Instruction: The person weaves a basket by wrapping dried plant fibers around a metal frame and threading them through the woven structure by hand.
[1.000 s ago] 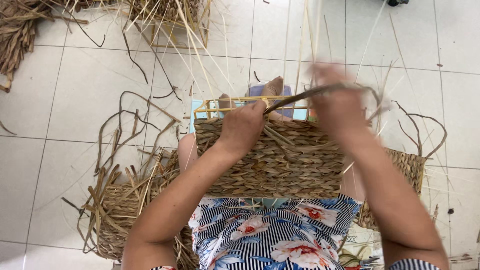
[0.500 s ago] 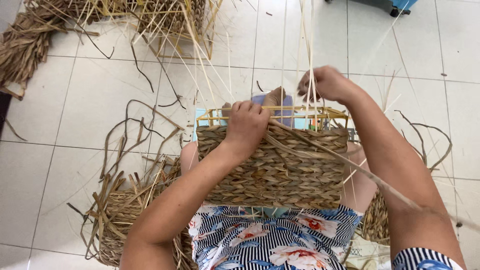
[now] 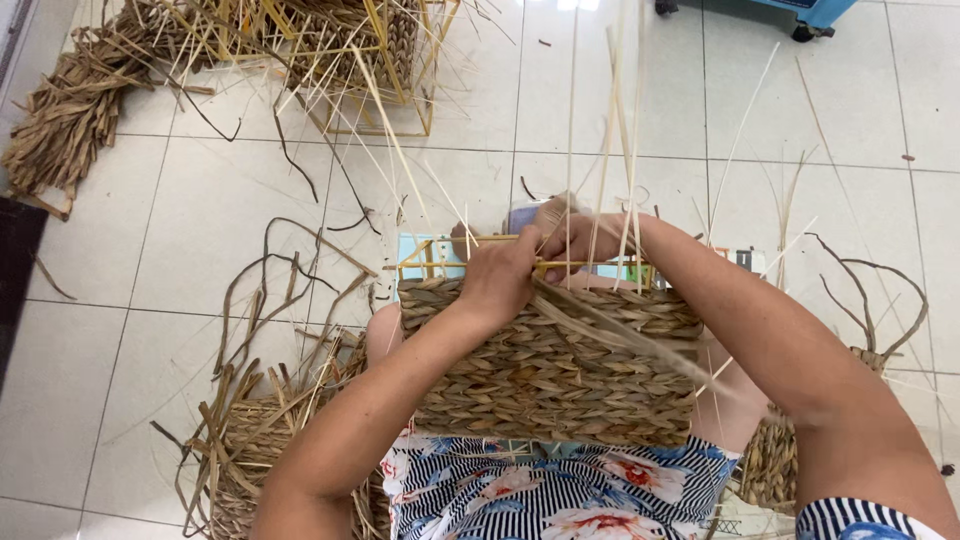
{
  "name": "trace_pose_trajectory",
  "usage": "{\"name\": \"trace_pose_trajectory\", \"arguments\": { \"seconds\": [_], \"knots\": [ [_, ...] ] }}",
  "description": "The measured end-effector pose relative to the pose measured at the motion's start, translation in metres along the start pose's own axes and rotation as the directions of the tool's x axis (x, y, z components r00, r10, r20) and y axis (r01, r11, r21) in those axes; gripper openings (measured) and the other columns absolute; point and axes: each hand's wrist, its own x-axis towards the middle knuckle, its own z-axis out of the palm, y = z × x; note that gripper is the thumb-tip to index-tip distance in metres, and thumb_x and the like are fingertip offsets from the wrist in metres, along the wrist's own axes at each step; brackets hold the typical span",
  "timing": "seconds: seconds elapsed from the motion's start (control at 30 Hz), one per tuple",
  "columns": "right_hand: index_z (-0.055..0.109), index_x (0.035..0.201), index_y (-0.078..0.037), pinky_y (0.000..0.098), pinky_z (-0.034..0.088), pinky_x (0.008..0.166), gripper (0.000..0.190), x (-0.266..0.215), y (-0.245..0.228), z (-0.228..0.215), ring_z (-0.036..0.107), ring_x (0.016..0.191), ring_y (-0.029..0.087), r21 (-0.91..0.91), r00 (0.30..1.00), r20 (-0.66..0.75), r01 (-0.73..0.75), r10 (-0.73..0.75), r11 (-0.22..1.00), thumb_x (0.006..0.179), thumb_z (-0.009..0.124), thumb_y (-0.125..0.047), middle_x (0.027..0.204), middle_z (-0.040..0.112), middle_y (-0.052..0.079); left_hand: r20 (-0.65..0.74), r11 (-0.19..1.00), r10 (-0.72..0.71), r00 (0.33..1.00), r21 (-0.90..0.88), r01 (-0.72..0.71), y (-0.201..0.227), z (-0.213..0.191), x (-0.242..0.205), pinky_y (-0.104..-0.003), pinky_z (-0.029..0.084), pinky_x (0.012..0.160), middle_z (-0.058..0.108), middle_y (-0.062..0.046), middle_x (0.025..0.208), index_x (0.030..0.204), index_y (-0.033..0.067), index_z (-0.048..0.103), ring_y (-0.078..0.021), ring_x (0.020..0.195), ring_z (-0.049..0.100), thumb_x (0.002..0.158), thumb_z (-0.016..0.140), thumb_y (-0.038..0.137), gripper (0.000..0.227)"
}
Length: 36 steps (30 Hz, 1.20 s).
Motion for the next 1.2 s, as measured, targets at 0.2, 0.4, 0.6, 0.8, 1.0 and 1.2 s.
{"name": "trace_pose_trajectory", "arguments": {
  "seconds": [0.2, 0.4, 0.6, 0.8, 1.0, 1.2],
  "knots": [
    [0.081, 0.103, -0.009, 0.0291, 0.055, 0.07, 0.021, 0.003, 0.009, 0.0, 0.068, 0.077, 0.013, -0.009, 0.998, 0.009, -0.06, 0.06, 0.998, 0.091, 0.071, -0.022, 0.084, 0.077, 0.004, 0.306, 0.998, -0.059, 0.95, -0.015, 0.067, -0.003, -0.035, 0.0, -0.054, 0.052, 0.076, 0.07, -0.02, 0.091, 0.118, 0.0022, 0.046, -0.0415, 0.093, 0.069, 0.082, 0.073, 0.005, 0.046],
    [0.079, 0.104, -0.011, 0.0327, 0.055, 0.064, 0.019, -0.01, 0.013, -0.009, 0.068, 0.07, 0.018, -0.139, 0.99, -0.121, -0.09, 0.073, 0.986, 0.091, 0.068, -0.02, 0.081, 0.077, 0.005, 0.424, 0.87, -0.088, 0.902, -0.409, 0.277, -0.004, -0.062, 0.001, -0.038, 0.053, 0.101, 0.07, -0.017, 0.127, 0.125, 0.0048, 0.054, -0.026, 0.121, 0.067, 0.089, 0.066, 0.005, 0.038],
    [0.075, 0.111, -0.015, 0.0354, 0.058, 0.072, 0.023, -0.019, 0.006, -0.016, 0.071, 0.075, 0.019, -0.298, 0.917, -0.314, -0.341, 0.246, 0.891, 0.091, 0.072, -0.026, 0.087, 0.077, 0.008, 0.351, 0.828, -0.054, 0.935, -0.508, 0.239, -0.006, -0.059, -0.004, -0.036, 0.055, 0.098, 0.071, -0.017, 0.123, 0.123, 0.0019, 0.053, -0.0257, 0.118, 0.069, 0.09, 0.066, 0.004, 0.035],
    [0.081, 0.103, -0.015, 0.0345, 0.058, 0.072, 0.022, -0.018, 0.02, -0.017, 0.072, 0.077, 0.02, -0.274, 0.904, -0.297, -0.388, 0.307, 0.88, 0.095, 0.07, -0.032, 0.087, 0.081, 0.007, 0.388, 0.885, -0.094, 0.917, -0.389, 0.255, 0.019, -0.087, -0.001, -0.037, 0.054, 0.098, 0.07, -0.017, 0.124, 0.126, 0.001, 0.055, -0.0275, 0.118, 0.068, 0.09, 0.065, 0.003, 0.038],
    [0.077, 0.104, -0.02, 0.0408, 0.058, 0.072, 0.018, -0.044, 0.05, -0.024, 0.073, 0.078, 0.024, -0.459, 0.883, -0.427, -0.398, 0.195, 0.794, 0.094, 0.066, -0.029, 0.089, 0.079, 0.007, -0.541, 0.978, 0.166, 0.824, -0.015, -0.208, 0.058, -0.129, -0.022, -0.041, 0.054, 0.094, 0.061, -0.031, 0.124, 0.125, -0.0104, 0.049, -0.0405, 0.111, 0.063, 0.086, 0.069, 0.005, 0.046],
    [0.082, 0.103, -0.015, 0.0438, 0.061, 0.077, 0.028, -0.071, 0.107, -0.043, 0.077, 0.087, 0.028, -0.309, 0.608, -0.632, -0.766, 0.48, 0.564, 0.102, 0.059, -0.032, 0.096, 0.081, 0.011, -0.111, 0.972, 0.16, 0.981, -0.157, -0.176, 0.045, -0.09, 0.004, -0.044, 0.054, 0.084, 0.071, -0.011, 0.101, 0.098, 0.0048, 0.069, -0.0345, 0.099, 0.068, 0.09, 0.071, 0.009, 0.009]
  ]
}}
